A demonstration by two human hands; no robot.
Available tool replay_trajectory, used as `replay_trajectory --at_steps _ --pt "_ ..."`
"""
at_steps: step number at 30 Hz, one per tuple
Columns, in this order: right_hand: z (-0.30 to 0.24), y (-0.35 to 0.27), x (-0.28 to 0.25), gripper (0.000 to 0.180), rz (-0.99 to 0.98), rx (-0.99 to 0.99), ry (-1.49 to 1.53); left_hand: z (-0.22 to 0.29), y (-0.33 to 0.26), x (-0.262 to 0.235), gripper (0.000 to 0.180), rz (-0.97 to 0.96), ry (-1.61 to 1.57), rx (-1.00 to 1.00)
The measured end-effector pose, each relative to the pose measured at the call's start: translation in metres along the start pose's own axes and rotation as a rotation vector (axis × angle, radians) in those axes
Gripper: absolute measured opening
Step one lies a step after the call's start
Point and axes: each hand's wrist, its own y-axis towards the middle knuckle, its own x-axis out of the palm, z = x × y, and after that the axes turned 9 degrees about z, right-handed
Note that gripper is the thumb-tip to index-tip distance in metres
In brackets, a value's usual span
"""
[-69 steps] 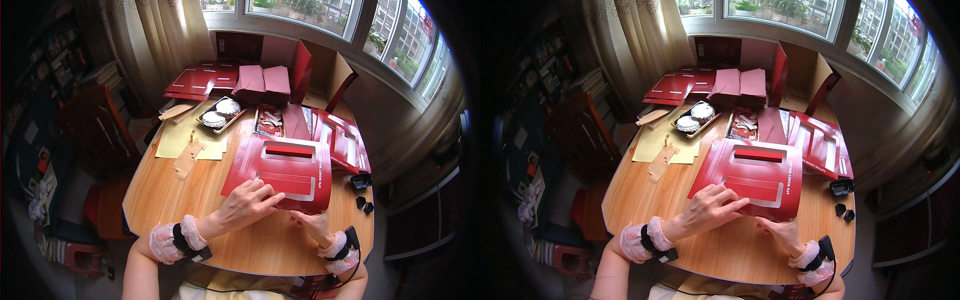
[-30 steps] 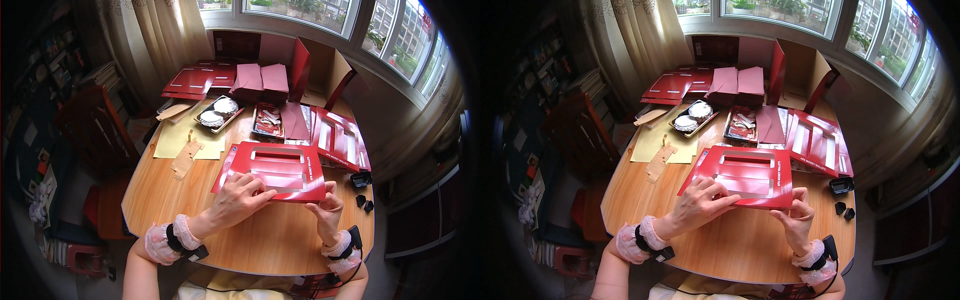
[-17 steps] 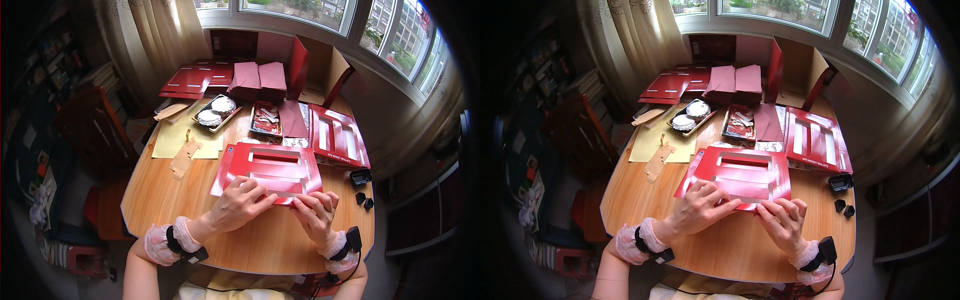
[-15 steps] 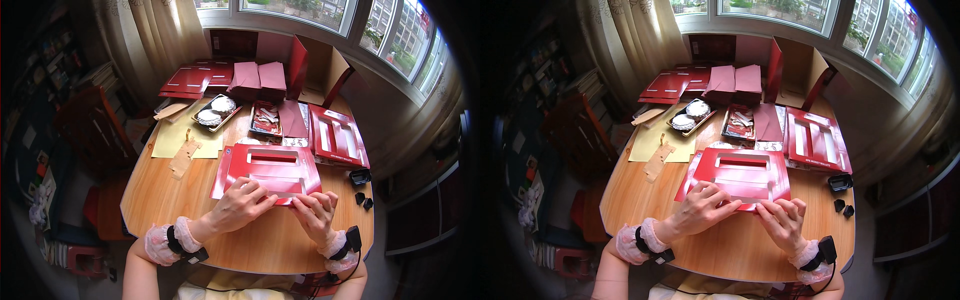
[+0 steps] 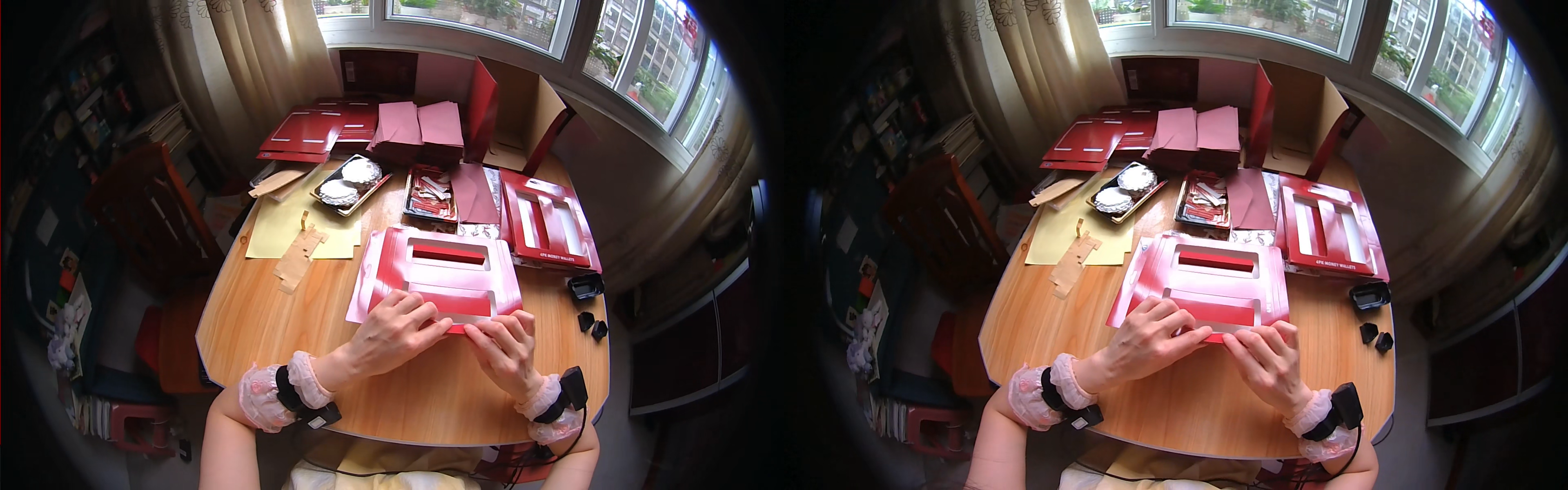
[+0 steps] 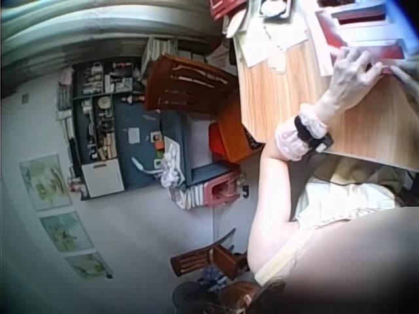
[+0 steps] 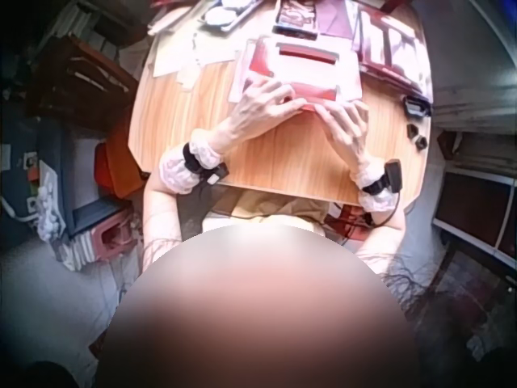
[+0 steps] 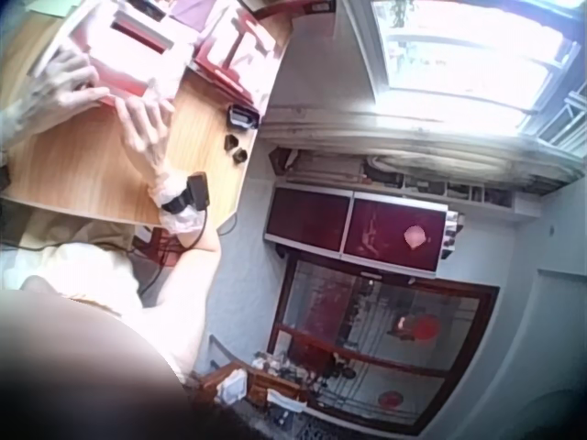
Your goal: Assembling and folding red cardboard packaging boxes.
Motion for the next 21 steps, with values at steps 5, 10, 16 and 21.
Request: replay_trajectory --at_steps 5,10,16,21 --pt "-0.007 -0.001 0.004 0.032 -0.023 -0.031 0.017 0.003 -0.001 0.001 0.021 -0.001 0.000 -0.009" --pt "-0.003 -0.003 0.004 0.030 -0.013 -0.031 0.041 0.002 0.000 -0.001 0.022 0.046 -0.022 -0.047" --pt "0.001 -0.004 0.007 0.028 0.018 0.003 0.064 -0.004 0.000 -0.012 0.021 0.053 -0.033 -0.116" --pt "0.003 -0.003 0.004 0.028 0.017 0.028 0.074 -0.009 -0.001 -0.014 0.017 0.048 -0.048 -0.108"
